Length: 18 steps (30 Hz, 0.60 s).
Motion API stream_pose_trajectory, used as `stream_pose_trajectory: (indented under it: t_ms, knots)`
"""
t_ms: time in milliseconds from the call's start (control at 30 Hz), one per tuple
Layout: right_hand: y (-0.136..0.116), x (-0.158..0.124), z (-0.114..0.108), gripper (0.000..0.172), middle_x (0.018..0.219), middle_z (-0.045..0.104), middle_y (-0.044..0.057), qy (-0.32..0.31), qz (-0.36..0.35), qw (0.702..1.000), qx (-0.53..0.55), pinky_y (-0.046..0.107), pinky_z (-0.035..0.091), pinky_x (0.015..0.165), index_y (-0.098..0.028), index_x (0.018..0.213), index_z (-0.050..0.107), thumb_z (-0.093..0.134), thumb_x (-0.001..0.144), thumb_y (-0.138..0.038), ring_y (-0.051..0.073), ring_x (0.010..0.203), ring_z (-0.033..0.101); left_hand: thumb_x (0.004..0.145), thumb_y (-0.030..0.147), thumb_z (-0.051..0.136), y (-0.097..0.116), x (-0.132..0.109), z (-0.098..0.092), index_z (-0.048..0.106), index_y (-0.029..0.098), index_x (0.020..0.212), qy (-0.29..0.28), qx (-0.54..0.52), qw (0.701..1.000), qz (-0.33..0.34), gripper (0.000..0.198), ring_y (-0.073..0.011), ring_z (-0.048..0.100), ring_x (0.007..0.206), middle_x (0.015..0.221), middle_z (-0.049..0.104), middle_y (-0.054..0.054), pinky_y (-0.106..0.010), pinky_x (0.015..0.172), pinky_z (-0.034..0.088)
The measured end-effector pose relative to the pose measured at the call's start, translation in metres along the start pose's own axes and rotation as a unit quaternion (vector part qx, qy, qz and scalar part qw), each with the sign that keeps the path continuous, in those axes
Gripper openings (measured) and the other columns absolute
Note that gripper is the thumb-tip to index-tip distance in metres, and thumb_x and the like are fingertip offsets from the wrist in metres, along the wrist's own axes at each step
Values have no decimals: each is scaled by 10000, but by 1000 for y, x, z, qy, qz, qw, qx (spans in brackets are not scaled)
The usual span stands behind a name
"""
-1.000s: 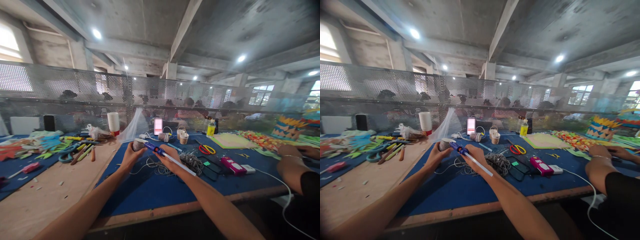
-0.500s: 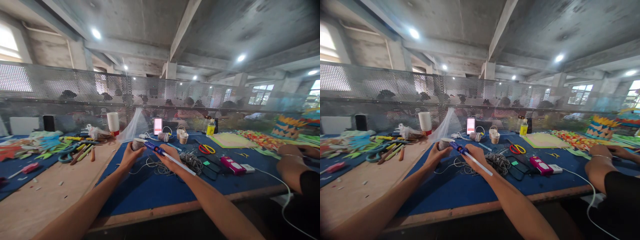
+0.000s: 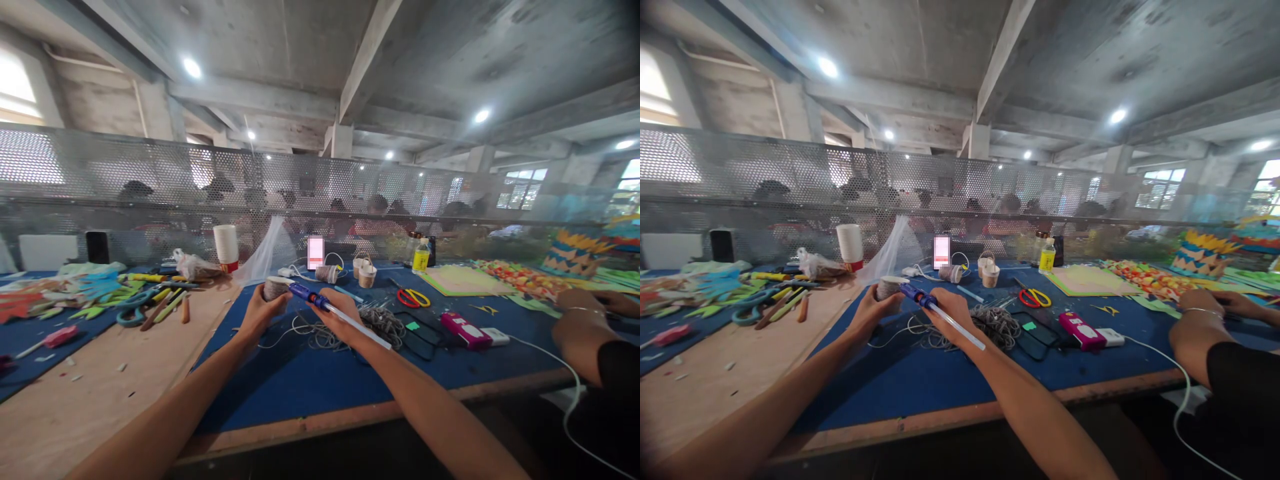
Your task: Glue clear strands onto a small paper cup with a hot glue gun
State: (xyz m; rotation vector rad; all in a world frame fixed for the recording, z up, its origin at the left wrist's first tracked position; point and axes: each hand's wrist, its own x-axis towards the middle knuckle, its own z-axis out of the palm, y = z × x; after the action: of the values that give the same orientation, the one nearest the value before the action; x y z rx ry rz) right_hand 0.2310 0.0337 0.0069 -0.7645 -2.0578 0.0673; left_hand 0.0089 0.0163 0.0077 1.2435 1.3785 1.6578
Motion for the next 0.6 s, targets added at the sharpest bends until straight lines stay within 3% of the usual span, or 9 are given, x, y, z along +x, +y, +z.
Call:
stream_pose_trajectory:
  t_ms: [333,600]
  knots:
    - [-3,2,-3,244,784,668,2,-2,18,1000,-4,262,345,623,-216,804,611,648,977,-385,158,674,572,691,345,872,5,-3,2,604,153,1116,-12,-41,999,-16,538,-167,672,678,883,685,-35,-316,627,616]
    - [-2,2,-2,246,788,670,-2,-2,19,1000,-10,255,349,627,-217,808,609,650,981,-387,151,678,576,669,340,888,5,-4,2,618,155,1123,-23,-67,997,-23,559,-184,683,724,918,691,-43,-341,655,635]
